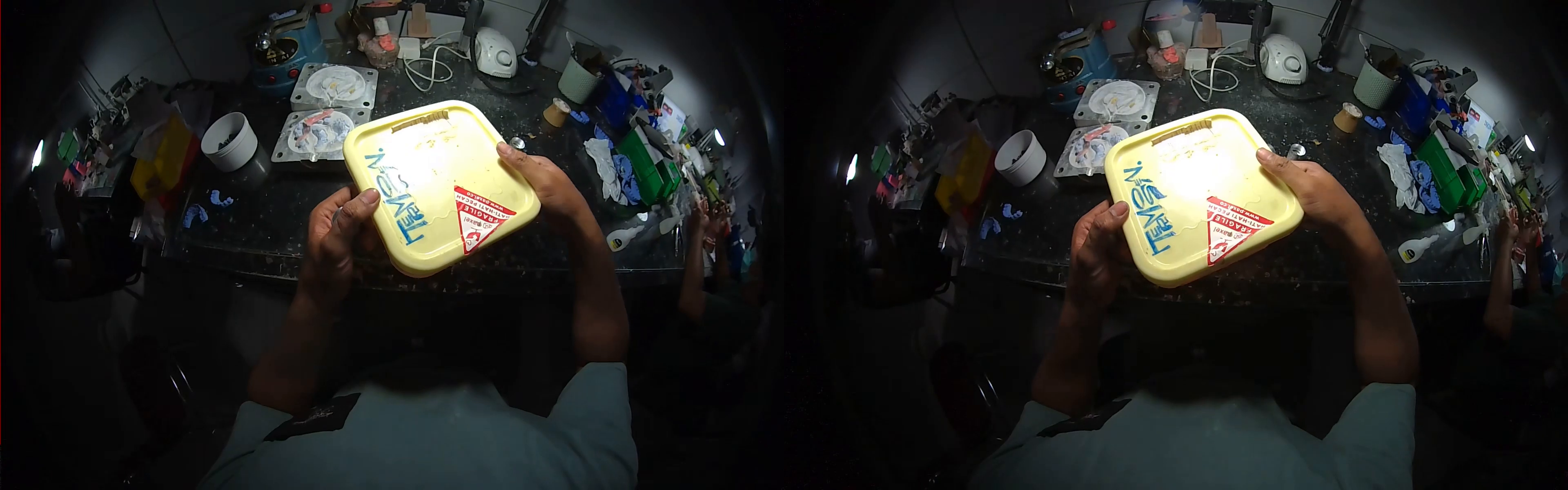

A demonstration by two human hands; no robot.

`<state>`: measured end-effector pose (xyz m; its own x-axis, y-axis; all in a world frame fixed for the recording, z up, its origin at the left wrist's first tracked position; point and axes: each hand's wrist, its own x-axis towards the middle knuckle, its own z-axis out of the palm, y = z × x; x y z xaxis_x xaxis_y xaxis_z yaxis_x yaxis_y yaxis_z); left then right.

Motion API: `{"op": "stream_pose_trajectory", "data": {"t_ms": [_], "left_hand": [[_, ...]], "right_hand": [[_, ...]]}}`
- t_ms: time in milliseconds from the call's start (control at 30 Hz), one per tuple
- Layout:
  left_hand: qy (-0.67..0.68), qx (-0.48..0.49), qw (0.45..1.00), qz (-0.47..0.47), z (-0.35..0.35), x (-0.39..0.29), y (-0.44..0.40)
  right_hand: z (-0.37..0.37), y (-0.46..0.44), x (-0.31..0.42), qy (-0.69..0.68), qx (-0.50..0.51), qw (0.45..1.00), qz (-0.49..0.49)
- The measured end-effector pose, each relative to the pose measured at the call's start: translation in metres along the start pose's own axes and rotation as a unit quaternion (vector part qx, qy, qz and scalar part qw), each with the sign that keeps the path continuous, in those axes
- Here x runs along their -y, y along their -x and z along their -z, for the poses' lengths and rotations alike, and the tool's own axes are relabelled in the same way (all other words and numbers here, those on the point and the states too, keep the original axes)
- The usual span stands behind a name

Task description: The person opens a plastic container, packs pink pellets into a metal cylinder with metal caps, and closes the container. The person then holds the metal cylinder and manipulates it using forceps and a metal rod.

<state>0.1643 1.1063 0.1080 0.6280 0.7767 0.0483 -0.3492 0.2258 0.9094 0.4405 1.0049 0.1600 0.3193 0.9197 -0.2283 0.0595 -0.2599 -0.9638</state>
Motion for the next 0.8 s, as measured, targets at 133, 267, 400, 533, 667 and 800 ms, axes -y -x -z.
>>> {"op": "stream_pose_trajectory", "data": {"t_ms": [133,267,400,533,667,800], "left_hand": [[0.04,-0.015,0.999,-0.006,-0.012,-0.002,0.0],[0.051,-0.014,0.998,-0.016,-0.017,-0.003,-0.002],[-0.012,0.019,1.0,0.008,-0.002,-0.004,-0.004],[-0.05,0.009,0.999,0.006,-0.015,-0.021,0.013],[-0.097,0.031,0.995,0.004,-0.014,-0.032,0.026],[-0.067,0.072,0.995,0.017,0.002,-0.025,0.016]], "right_hand": [[-0.005,0.008,0.002,-0.053,0.019,0.998,0.008],[-0.01,0.014,-0.002,-0.103,0.014,0.994,0.031],[-0.005,0.014,-0.011,-0.138,0.023,0.989,0.046],[-0.01,0.022,-0.019,-0.149,0.005,0.985,0.092],[-0.015,0.034,-0.016,-0.094,-0.013,0.992,0.088],[-0.017,0.026,-0.004,0.031,-0.07,0.994,0.083]]}}
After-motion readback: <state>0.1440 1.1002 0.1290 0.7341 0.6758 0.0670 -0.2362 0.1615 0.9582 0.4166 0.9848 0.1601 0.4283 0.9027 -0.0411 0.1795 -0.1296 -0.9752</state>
